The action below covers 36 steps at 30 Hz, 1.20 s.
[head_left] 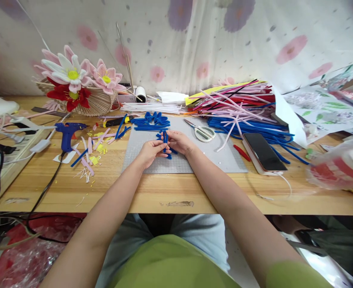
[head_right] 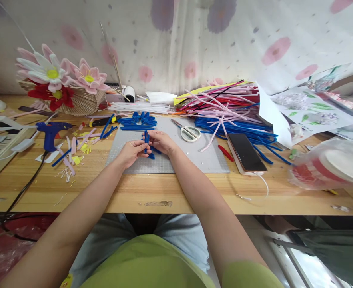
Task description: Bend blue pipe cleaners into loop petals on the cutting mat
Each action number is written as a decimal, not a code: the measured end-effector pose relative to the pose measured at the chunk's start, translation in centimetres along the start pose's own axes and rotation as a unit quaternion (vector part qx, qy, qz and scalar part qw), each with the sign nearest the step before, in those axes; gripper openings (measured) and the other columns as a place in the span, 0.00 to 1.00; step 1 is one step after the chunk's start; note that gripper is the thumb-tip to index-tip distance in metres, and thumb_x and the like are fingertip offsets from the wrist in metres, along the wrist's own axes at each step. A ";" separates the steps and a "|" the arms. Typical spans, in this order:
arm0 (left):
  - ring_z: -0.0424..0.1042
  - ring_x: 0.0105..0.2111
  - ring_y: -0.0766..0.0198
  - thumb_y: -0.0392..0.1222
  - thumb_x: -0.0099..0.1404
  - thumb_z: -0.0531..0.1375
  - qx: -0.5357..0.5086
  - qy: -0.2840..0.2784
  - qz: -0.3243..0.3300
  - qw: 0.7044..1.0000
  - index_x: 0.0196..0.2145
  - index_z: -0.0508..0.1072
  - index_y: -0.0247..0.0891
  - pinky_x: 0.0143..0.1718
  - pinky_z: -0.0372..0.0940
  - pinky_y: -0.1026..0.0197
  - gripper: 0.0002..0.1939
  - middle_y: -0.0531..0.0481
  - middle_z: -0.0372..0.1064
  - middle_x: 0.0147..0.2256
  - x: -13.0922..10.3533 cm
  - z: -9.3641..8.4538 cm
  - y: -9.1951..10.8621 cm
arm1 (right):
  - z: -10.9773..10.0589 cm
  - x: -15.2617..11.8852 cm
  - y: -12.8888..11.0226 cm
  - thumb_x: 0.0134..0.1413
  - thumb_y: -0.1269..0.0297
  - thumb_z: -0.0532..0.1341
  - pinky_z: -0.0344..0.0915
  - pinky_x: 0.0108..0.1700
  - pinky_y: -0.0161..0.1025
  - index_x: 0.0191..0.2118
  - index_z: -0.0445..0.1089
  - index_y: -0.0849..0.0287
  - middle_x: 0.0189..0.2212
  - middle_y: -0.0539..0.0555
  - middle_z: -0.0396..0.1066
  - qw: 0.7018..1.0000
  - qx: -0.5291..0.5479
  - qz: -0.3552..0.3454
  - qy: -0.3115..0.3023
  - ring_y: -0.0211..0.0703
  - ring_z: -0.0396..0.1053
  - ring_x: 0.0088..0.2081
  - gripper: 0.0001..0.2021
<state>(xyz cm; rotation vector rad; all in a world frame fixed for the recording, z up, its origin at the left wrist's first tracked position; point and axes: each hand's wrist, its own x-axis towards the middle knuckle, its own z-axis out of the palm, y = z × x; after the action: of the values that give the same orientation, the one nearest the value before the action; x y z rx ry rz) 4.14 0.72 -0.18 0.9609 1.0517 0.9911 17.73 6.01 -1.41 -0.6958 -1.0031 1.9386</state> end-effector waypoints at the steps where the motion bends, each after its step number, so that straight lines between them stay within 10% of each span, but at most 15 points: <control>1: 0.72 0.23 0.69 0.37 0.54 0.63 0.008 0.005 0.002 1.000 0.30 0.73 0.30 0.25 0.69 0.67 0.07 0.50 0.71 0.25 0.0 0.1 0.0 | 0.0 0.0 0.0 0.43 0.63 0.65 0.61 0.24 0.30 0.29 0.71 0.62 0.24 0.50 0.71 1.000 0.002 -0.002 0.008 0.31 0.62 0.22 0.08; 36: 0.73 0.25 0.68 0.37 0.54 0.63 0.030 0.020 0.000 0.999 0.30 0.72 0.31 0.24 0.67 0.69 0.06 0.48 0.73 0.26 0.2 0.4 -0.3 | 0.7 0.2 0.5 0.43 0.64 0.65 0.56 0.16 0.29 0.27 0.66 0.62 0.21 0.48 0.68 0.998 0.028 -0.031 0.048 0.30 0.61 0.18 0.08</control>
<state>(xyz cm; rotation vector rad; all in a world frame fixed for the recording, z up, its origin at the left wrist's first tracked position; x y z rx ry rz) 4.62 0.75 -0.44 0.9927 1.1202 0.9869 16.91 5.76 -1.51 -0.7115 -0.8965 1.8550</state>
